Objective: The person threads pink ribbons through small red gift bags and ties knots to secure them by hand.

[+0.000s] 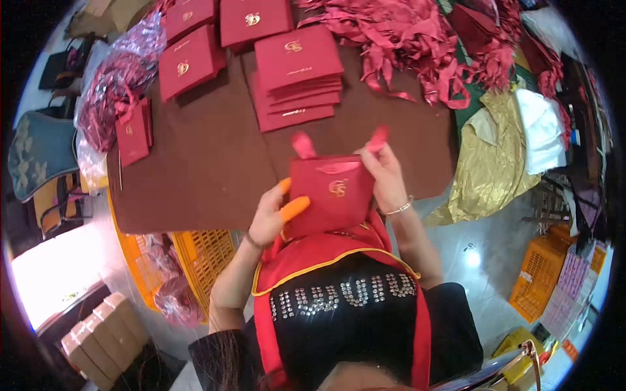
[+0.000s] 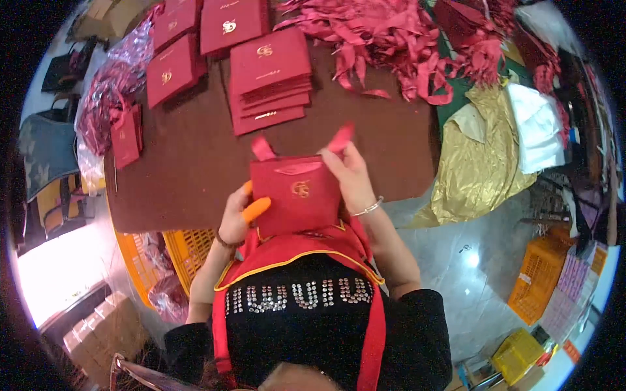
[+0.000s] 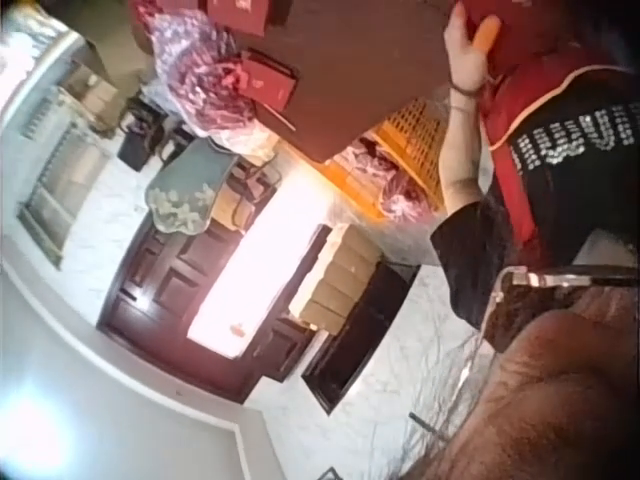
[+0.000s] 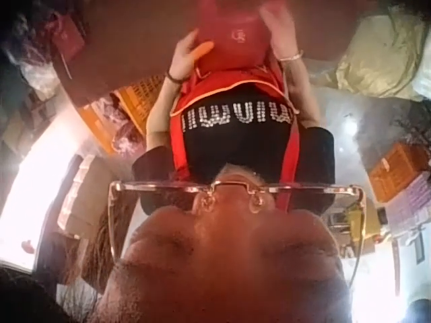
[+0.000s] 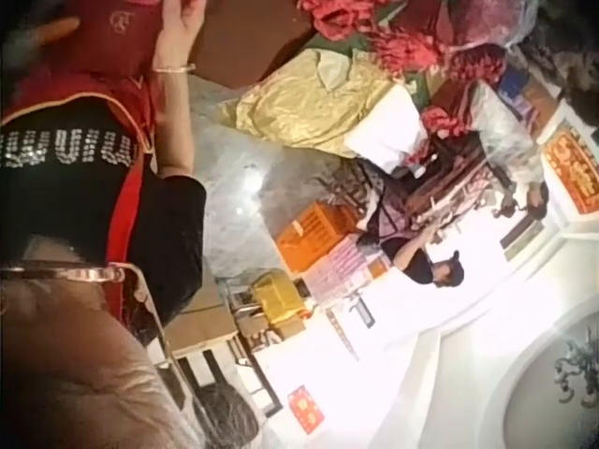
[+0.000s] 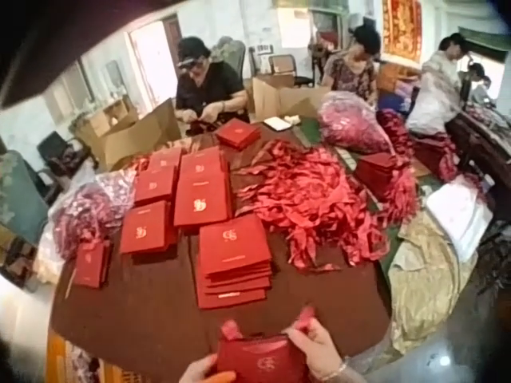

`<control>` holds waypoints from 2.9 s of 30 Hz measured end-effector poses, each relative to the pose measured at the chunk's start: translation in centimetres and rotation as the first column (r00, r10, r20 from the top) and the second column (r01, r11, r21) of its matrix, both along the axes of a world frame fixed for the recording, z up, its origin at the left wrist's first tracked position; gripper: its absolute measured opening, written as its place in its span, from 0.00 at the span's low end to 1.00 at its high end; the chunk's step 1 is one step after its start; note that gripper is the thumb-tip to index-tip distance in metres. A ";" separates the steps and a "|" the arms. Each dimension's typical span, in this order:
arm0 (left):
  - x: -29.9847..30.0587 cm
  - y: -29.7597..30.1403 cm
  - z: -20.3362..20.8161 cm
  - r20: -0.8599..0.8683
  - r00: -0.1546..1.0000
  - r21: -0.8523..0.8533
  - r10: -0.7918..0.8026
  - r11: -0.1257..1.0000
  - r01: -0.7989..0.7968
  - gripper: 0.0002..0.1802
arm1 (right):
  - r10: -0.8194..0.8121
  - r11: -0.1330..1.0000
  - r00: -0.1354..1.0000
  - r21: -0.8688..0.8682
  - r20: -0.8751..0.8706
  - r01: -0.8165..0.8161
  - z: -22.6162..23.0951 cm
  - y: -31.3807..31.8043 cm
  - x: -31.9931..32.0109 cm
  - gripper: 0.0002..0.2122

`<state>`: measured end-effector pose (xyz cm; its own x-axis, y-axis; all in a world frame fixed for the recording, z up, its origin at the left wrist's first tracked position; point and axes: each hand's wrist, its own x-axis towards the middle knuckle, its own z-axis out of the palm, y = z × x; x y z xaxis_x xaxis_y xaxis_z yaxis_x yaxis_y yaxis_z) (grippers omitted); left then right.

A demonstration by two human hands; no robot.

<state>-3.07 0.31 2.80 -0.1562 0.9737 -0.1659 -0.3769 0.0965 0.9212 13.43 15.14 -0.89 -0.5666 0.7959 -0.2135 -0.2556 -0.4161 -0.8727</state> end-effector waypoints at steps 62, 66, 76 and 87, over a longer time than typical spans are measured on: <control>-7.1 4.9 1.0 -0.879 0.425 0.148 0.216 0.971 -0.186 0.32 | -0.157 0.726 0.823 -0.629 -0.547 -0.279 2.0 1.5 0.3 0.12; -7.6 2.0 -0.8 -0.980 0.195 -0.097 -0.049 0.965 -0.244 0.15 | -0.055 0.786 0.844 -0.544 -0.534 -0.293 0.8 1.5 -0.1 0.09; -8.7 -0.6 -1.3 -0.991 0.130 -0.059 -0.029 0.972 -0.230 0.09 | -0.163 0.861 0.979 -0.501 -0.122 0.081 0.5 1.3 0.3 0.05; -11.3 -2.2 -0.2 -0.470 0.883 -0.292 -0.003 0.944 -0.152 0.24 | -0.215 0.910 0.967 -0.387 -0.137 0.148 1.4 3.1 -0.4 0.04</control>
<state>-14.38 -1.91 2.56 -0.3601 0.8651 -0.3492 0.0624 0.3958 0.9162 13.03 18.26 0.54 -0.4746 0.7708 -0.4250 -0.4900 -0.6325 -0.5999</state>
